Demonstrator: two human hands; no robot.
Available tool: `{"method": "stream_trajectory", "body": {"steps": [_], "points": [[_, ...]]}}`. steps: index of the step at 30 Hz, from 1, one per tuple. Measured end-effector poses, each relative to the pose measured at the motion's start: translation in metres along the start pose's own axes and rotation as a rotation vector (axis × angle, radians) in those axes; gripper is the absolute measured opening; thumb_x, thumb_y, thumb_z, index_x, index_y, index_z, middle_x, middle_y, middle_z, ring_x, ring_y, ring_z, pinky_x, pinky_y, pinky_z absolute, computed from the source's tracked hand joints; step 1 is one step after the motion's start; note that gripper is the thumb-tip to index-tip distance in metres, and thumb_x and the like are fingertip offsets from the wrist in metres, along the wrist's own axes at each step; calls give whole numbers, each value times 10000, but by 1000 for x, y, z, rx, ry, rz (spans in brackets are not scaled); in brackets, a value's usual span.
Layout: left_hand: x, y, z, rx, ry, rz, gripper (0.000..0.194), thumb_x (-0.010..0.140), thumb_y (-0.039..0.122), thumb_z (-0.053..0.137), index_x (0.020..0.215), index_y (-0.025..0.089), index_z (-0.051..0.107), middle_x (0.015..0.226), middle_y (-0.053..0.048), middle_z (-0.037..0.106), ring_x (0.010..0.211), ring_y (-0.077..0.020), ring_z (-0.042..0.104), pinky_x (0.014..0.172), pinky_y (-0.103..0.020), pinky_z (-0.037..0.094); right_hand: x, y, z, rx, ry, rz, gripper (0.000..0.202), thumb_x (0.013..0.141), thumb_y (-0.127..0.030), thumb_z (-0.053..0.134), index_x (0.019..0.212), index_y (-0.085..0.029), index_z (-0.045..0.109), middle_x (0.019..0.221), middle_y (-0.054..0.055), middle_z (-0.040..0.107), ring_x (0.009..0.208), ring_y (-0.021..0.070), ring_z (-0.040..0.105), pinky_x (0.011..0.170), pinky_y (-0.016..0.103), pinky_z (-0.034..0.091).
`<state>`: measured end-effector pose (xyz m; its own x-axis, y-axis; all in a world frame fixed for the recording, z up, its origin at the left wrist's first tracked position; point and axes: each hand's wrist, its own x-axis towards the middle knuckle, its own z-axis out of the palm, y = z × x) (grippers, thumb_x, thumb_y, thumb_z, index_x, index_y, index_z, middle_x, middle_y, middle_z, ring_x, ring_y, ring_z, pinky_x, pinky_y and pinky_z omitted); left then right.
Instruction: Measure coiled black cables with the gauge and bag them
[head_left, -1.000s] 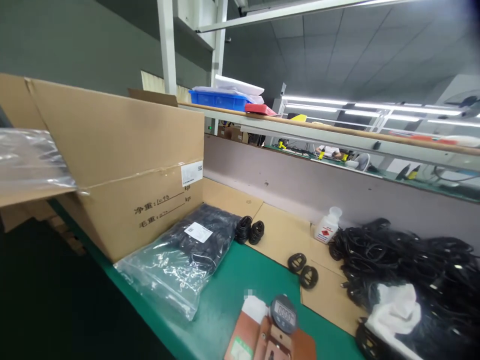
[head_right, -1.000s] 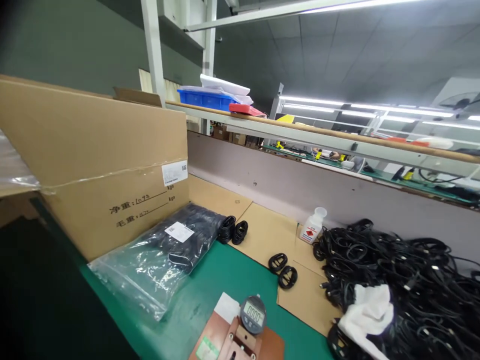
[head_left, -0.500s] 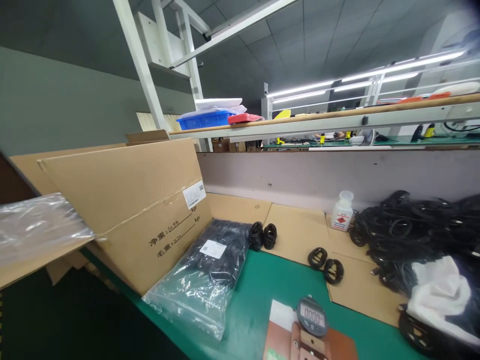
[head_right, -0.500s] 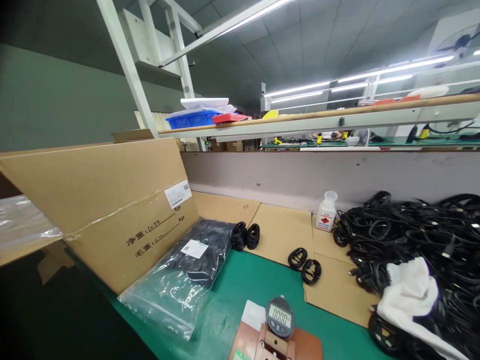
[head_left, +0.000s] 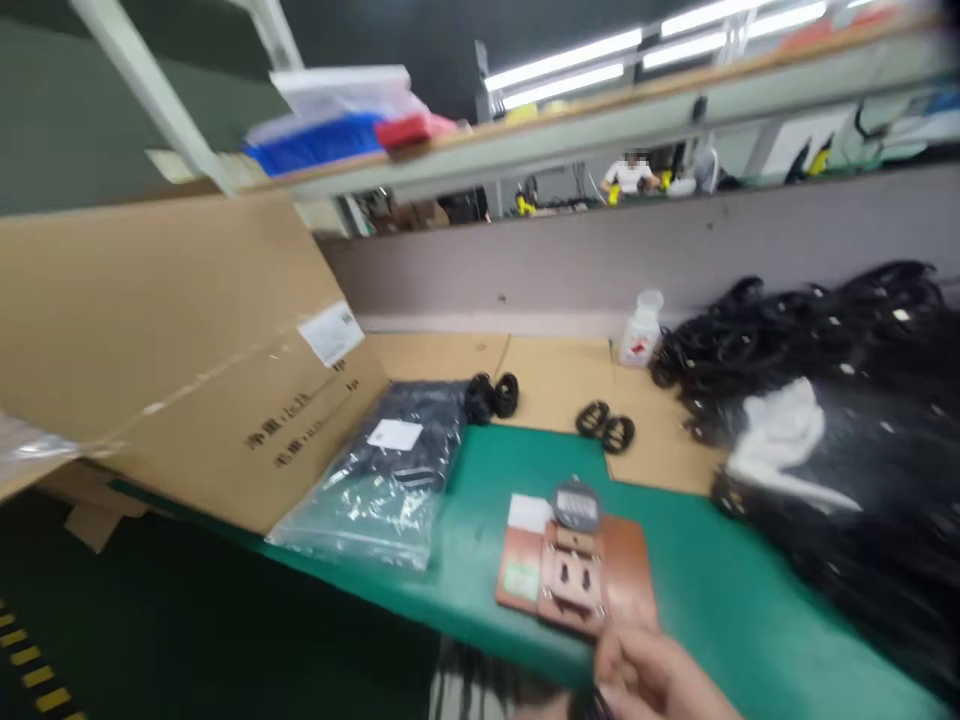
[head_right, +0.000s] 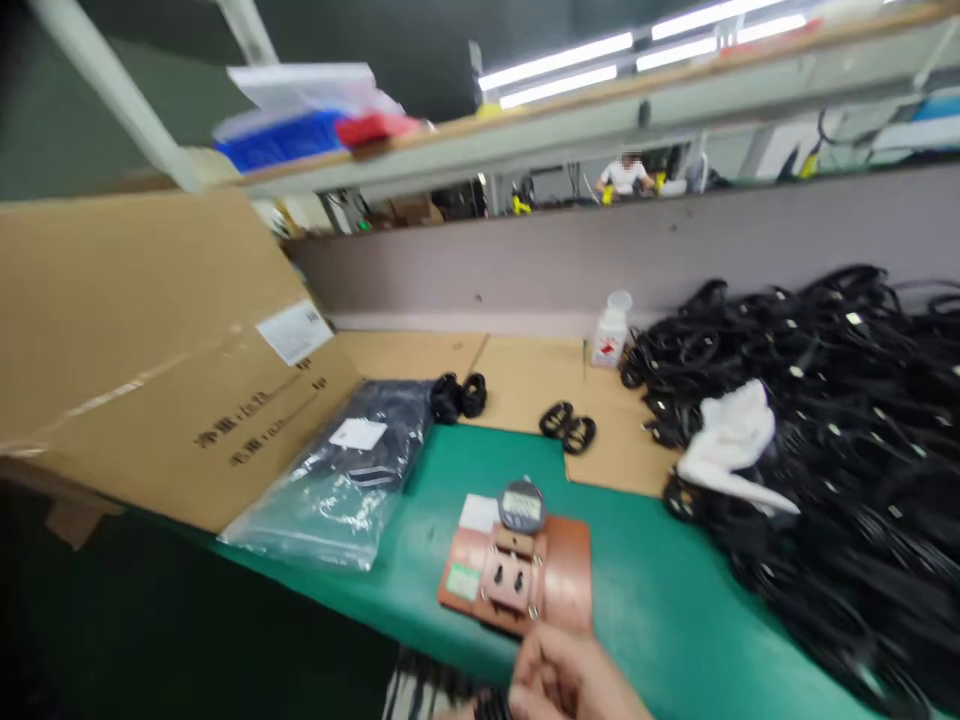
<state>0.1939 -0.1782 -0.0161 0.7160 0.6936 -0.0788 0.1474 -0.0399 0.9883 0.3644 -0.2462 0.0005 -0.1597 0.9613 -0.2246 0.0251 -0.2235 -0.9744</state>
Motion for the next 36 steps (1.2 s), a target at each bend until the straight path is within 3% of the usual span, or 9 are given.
{"method": "stream_trajectory", "body": {"steps": [4,7,12,15,17,22,25,31,36], "points": [[-37,-7,14,132,-52,66,274,975,342,475,839,181,650,760,-63,652,694,-189,593,646,-295,450,-11,-7,6,139,-7,63,451,849,-610,631,804,-189,475,542,-62,489,470,70,457,460,175,337],[-36,-5,13,296,-17,205,269,982,250,410,806,187,604,749,-56,631,671,-176,571,609,-268,405,-12,-15,5,159,8,53,358,873,-499,645,814,-185,482,547,-66,495,483,68,461,460,161,341],[-29,2,7,350,-18,250,289,979,214,403,806,189,633,735,-68,632,681,-193,586,628,-277,402,-12,-17,8,223,33,50,349,884,-494,636,830,-182,492,572,-68,510,470,62,476,446,154,366],[-29,3,9,230,-77,204,315,995,233,395,865,183,677,812,-98,675,753,-216,618,704,-301,440,-11,-12,12,289,78,4,338,890,-486,644,855,-189,484,570,-78,507,445,56,463,426,150,368],[-31,0,14,97,-31,128,324,1003,289,421,853,176,686,810,-95,671,738,-208,612,706,-300,461,-11,-5,15,282,151,-67,289,909,-428,642,890,-198,469,570,-81,516,447,60,473,432,154,379],[-38,-10,28,-335,67,-203,406,945,509,536,769,152,617,592,10,514,462,-96,462,453,-209,395,-10,11,24,-117,378,-510,64,958,-200,566,896,-188,555,626,-24,605,511,91,576,496,188,450],[-38,-11,29,-458,67,-253,442,904,557,587,757,140,602,567,28,489,428,-67,430,426,-187,384,-9,9,23,-289,407,-690,132,964,-108,514,1009,-177,617,639,-14,645,514,99,606,526,196,484],[-29,-12,23,-545,109,-265,429,881,544,634,748,137,607,512,46,464,403,-67,442,409,-183,410,-4,0,8,-516,388,-784,262,943,-99,513,1180,-142,616,715,28,721,552,128,665,537,226,526],[-23,-13,19,-585,128,-266,427,840,545,688,711,151,583,479,46,486,380,-65,435,390,-176,379,-1,8,6,-514,376,-778,370,925,-62,492,1273,-155,579,766,38,743,574,129,680,544,229,533]]}}
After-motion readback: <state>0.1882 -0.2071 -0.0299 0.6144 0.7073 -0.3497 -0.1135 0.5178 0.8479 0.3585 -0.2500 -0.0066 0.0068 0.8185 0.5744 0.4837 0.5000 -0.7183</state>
